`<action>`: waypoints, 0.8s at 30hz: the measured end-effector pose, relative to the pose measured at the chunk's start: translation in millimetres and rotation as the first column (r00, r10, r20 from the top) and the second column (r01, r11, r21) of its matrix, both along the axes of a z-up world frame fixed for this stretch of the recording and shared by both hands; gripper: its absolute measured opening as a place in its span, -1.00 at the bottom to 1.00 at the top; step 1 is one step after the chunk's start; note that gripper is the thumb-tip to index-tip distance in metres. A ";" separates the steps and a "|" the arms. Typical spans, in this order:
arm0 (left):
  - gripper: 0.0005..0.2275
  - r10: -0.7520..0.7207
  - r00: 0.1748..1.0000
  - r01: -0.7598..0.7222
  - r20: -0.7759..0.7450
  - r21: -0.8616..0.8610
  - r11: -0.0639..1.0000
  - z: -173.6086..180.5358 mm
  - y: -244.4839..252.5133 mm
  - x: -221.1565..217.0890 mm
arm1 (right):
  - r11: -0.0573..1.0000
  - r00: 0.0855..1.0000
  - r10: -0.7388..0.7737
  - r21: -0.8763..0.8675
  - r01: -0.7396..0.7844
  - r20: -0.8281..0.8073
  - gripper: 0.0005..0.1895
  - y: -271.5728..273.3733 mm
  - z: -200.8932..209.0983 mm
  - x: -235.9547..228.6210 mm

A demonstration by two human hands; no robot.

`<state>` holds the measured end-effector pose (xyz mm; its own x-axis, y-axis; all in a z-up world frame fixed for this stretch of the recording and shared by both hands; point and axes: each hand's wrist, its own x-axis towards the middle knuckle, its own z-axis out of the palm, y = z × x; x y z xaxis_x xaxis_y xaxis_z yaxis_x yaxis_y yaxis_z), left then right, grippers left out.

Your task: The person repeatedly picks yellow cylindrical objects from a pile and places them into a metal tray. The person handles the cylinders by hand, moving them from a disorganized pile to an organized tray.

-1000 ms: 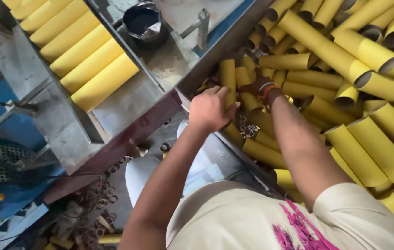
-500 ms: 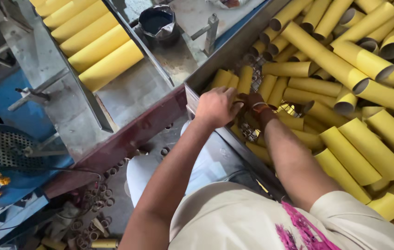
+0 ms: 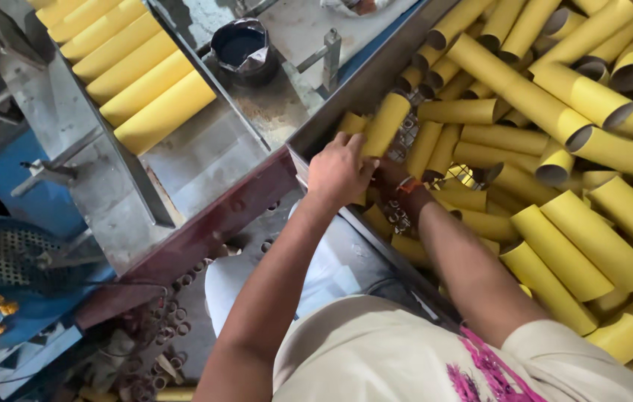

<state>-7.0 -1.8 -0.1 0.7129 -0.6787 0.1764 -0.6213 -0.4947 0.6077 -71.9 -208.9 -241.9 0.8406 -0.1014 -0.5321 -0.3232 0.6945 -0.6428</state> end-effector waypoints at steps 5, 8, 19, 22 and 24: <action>-0.40 0.044 0.977 -0.084 -0.207 -0.188 0.979 5.8 2.2 8.2 | 0.986 0.893 0.132 -0.151 -0.073 0.431 -0.37 -19.7 86.8 -19.0; -0.31 -0.073 0.852 -0.139 -0.518 -0.359 0.923 18.5 2.5 10.5 | 0.973 0.717 0.218 -0.202 -0.109 0.662 -0.38 -30.1 177.4 -40.5; -0.36 0.082 0.955 -0.244 -0.286 -0.594 0.767 48.6 111.8 80.4 | 0.894 0.713 0.327 -0.447 -0.020 0.621 -0.48 117.2 337.0 12.6; -0.38 0.259 0.933 -0.227 0.249 -0.149 0.962 43.4 174.9 125.2 | 0.737 0.646 0.480 -0.673 0.071 0.593 -0.66 135.9 349.5 21.3; -0.42 0.226 0.915 -0.251 0.335 0.031 0.968 29.5 196.9 139.3 | 0.643 0.640 0.551 -0.762 0.083 0.535 -0.68 142.6 355.1 23.7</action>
<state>132.3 195.0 29.4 0.7663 -0.5154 0.3837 -0.6369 -0.6877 0.3485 -48.3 -66.3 113.2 0.9361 0.1146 0.3325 0.3418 -0.0738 -0.9369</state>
